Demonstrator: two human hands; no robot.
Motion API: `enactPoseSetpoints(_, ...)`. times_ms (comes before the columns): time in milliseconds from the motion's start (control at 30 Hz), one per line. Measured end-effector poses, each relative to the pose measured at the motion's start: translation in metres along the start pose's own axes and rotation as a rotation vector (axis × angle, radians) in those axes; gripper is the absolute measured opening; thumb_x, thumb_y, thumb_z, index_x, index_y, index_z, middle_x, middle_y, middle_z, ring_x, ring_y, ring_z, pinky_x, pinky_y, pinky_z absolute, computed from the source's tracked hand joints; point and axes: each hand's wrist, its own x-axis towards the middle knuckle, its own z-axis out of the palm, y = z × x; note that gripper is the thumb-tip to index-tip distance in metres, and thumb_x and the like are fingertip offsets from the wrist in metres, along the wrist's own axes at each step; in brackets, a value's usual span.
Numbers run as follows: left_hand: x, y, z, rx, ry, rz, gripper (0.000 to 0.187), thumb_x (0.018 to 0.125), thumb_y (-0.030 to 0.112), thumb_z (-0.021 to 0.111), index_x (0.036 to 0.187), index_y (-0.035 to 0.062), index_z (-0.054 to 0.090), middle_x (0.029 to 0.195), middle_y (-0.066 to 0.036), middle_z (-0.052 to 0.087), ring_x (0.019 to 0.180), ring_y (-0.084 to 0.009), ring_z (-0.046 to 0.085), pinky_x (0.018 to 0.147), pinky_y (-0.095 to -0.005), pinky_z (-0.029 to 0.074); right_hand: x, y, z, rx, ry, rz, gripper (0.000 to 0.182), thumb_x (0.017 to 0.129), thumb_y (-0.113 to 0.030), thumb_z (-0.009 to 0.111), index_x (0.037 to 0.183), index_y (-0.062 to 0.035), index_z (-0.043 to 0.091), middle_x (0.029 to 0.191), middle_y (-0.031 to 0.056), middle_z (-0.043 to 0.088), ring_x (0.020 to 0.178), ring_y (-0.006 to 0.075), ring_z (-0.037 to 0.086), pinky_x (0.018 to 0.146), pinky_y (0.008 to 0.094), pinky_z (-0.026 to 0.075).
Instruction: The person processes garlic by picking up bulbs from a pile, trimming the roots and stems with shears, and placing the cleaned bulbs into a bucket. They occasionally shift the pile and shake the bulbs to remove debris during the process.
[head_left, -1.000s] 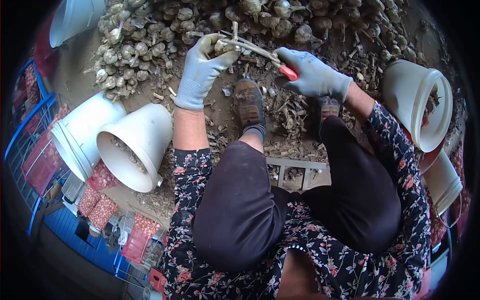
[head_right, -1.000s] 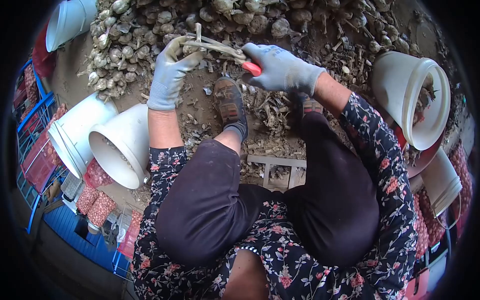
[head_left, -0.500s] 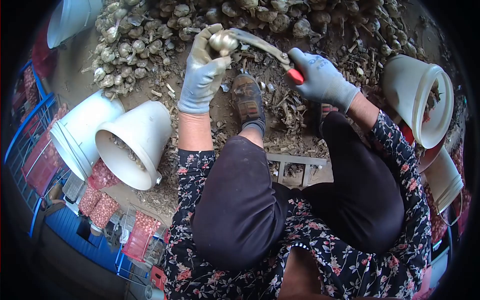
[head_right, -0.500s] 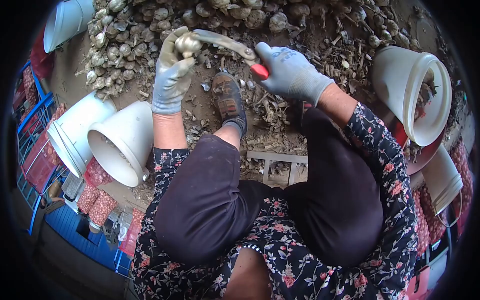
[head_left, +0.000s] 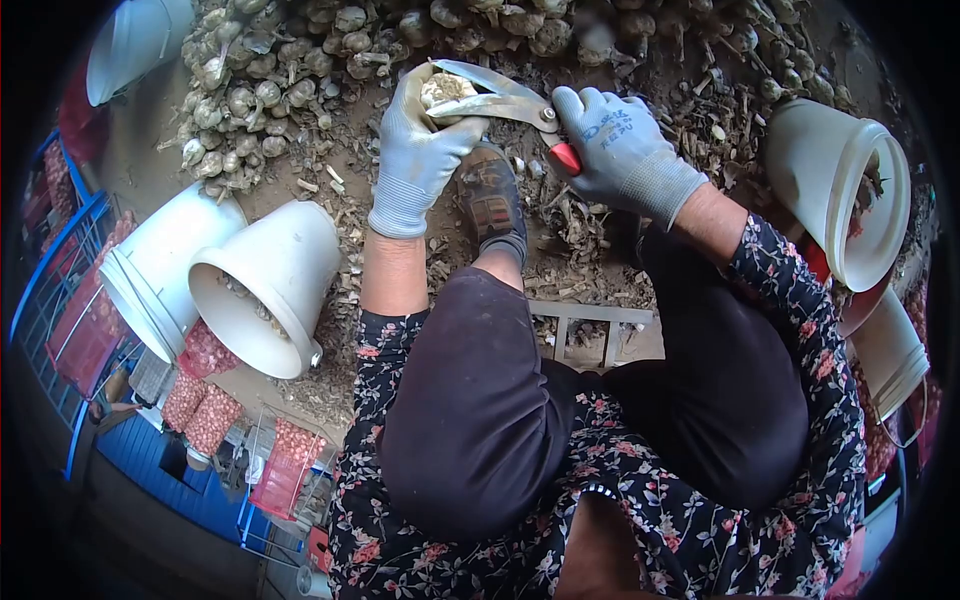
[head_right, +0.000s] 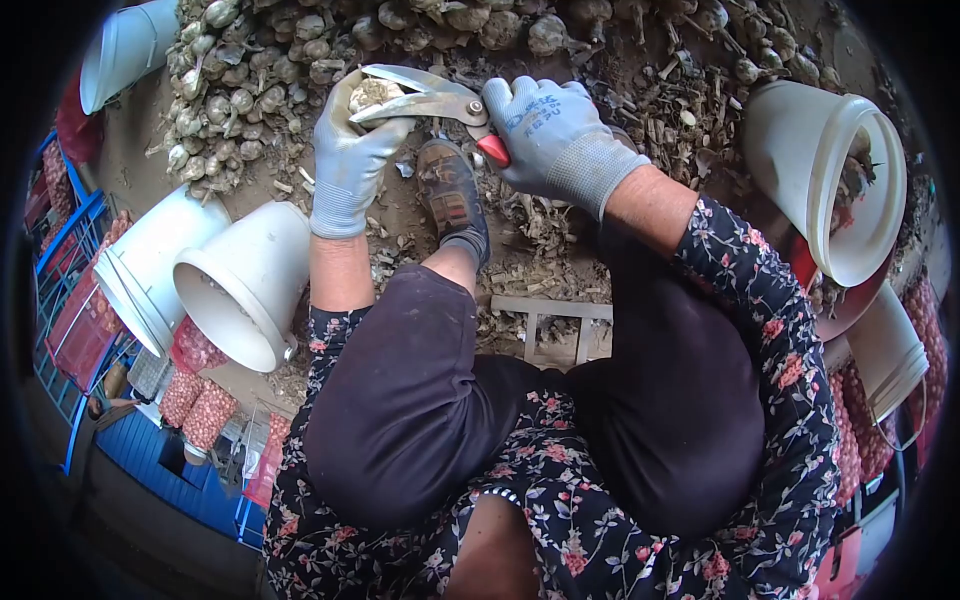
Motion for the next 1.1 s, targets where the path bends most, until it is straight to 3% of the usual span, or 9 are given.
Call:
enactPoseSetpoints(267,-0.001,0.005,-0.005,-0.133,-0.058,0.011,0.066,0.072,-0.011,0.064,0.133,-0.0043,0.041,0.111,-0.012,0.061,0.092,-0.0119,0.060,0.079,-0.0233,0.052,0.000,0.008,0.017,0.196,-0.012,-0.045,0.034,0.082,-0.025,0.064,0.100,-0.0033,0.044,0.078,0.0159,0.061,0.076,0.0379,0.063,0.065,0.0425,0.050)
enactPoseSetpoints(400,0.002,-0.004,-0.011,-0.362,-0.065,-0.097,0.064,0.072,-0.010,0.062,0.132,-0.0054,0.040,0.108,-0.012,0.061,0.087,-0.0110,0.059,0.074,-0.0214,0.051,-0.001,0.019,0.022,0.310,0.037,-0.070,0.036,0.081,-0.024,0.064,0.104,-0.0023,0.046,0.083,0.0168,0.059,0.080,0.0385,0.061,0.068,0.0428,0.050)
enactPoseSetpoints(467,0.001,-0.011,-0.024,-0.570,-0.300,-0.146,0.060,0.069,-0.006,0.064,0.125,-0.0035,0.045,0.105,-0.009,0.061,0.095,-0.0143,0.061,0.081,-0.0271,0.053,-0.001,0.022,0.020,0.205,0.250,-0.202,0.039,0.083,-0.033,0.063,0.104,-0.0041,0.047,0.087,0.0173,0.061,0.083,0.0368,0.063,0.072,0.0445,0.051)
enactPoseSetpoints(600,-0.005,-0.005,-0.028,-0.626,-0.373,-0.220,0.061,0.064,-0.005,0.064,0.122,-0.0019,0.048,0.104,-0.008,0.059,0.098,-0.0160,0.061,0.080,-0.0259,0.053,0.000,0.030,0.010,-0.030,0.223,-0.290,0.042,0.083,-0.034,0.063,0.111,-0.0070,0.049,0.093,0.0124,0.059,0.090,0.0299,0.062,0.076,0.0428,0.049)
enactPoseSetpoints(733,-0.016,-0.014,-0.034,-0.441,-0.360,-0.201,0.077,0.052,-0.004,0.069,0.126,-0.0009,0.050,0.113,-0.008,0.061,0.105,-0.0146,0.059,0.091,-0.0269,0.048,0.001,0.032,0.007,-0.090,0.183,-0.373,0.042,0.083,-0.035,0.064,0.111,-0.0084,0.048,0.095,0.0108,0.057,0.092,0.0287,0.061,0.082,0.0430,0.045)
enactPoseSetpoints(767,-0.014,-0.020,-0.041,-0.517,-0.466,-0.262,0.085,0.049,0.001,0.073,0.130,-0.0006,0.049,0.120,-0.007,0.059,0.109,-0.0132,0.056,0.096,-0.0275,0.044,0.000,0.030,0.006,-0.087,0.157,-0.390,0.043,0.082,-0.035,0.064,0.111,-0.0089,0.047,0.095,0.0112,0.056,0.093,0.0282,0.061,0.082,0.0422,0.045)
enactPoseSetpoints(933,-0.013,-0.010,-0.028,-0.397,-0.632,-0.213,0.094,0.046,0.004,0.078,0.134,-0.0014,0.045,0.126,-0.009,0.057,0.114,-0.0148,0.053,0.100,-0.0281,0.040,-0.004,0.028,0.010,-0.111,0.085,-0.426,0.041,0.083,-0.035,0.063,0.109,-0.0082,0.047,0.092,0.0111,0.057,0.089,0.0274,0.062,0.080,0.0412,0.045)
enactPoseSetpoints(1000,-0.014,-0.006,-0.025,-0.529,-0.627,-0.310,0.109,0.042,0.018,0.089,0.134,-0.0104,0.037,0.121,-0.019,0.058,0.085,-0.0147,0.064,0.072,-0.0225,0.051,-0.005,0.026,0.013,-0.112,0.063,-0.428,0.040,0.083,-0.034,0.063,0.109,-0.0078,0.047,0.089,0.0107,0.058,0.086,0.0274,0.063,0.080,0.0408,0.045)
enactPoseSetpoints(1100,-0.015,-0.004,-0.024,-0.564,-0.642,-0.357,0.104,0.046,0.015,0.085,0.135,-0.0111,0.037,0.117,-0.018,0.060,0.074,-0.0101,0.059,0.063,-0.0207,0.047,-0.006,0.026,0.021,-0.095,0.028,-0.421,0.033,0.085,-0.030,0.060,0.102,-0.0062,0.046,0.080,0.0107,0.060,0.075,0.0298,0.065,0.068,0.0407,0.049)
